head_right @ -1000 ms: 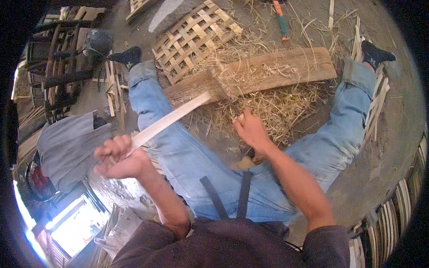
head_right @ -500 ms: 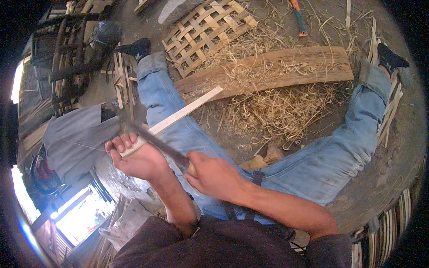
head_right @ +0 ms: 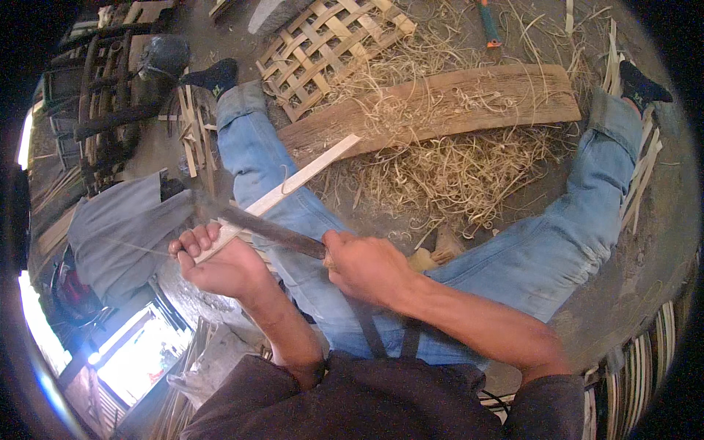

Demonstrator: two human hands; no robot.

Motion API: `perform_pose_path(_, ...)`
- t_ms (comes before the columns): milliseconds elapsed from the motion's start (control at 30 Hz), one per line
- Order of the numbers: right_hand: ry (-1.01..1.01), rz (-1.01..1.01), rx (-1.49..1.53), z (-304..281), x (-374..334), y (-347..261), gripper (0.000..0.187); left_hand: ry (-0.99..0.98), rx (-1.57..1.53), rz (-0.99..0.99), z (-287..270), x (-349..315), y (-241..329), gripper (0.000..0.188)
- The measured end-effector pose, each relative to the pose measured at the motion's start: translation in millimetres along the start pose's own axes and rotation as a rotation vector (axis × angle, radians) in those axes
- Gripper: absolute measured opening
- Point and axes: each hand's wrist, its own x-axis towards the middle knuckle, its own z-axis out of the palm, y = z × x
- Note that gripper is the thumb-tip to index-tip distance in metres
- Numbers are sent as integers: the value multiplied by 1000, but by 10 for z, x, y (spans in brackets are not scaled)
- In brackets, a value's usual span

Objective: The person sits on the floor and uses a drawknife to shave and shape a thin wooden stick. They repeatedly pull the tool along the wood to remove shavings and refine the shape.

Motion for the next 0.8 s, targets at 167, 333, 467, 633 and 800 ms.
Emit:
perform_pose_path(167, 25, 391, 39, 23, 181, 548, 35, -10, -5, 24, 118, 1, -18, 4)
perform_pose_path(333, 32, 226, -83, 113, 134, 706, 34, -1, 40, 41, 36, -22, 19, 3)
perform_pose_path(467, 69, 280, -59, 148, 137, 866, 32, -45, 16, 48, 80, 17, -56, 5)
perform_pose_path(633, 117, 341, -147, -52, 98, 1224, 32, -39, 8, 34, 98, 10, -16, 6)
perform_pose_path(800, 68, 265, -65, 21, 43, 765, 30, 31, 32, 62, 132, -22, -38, 8)
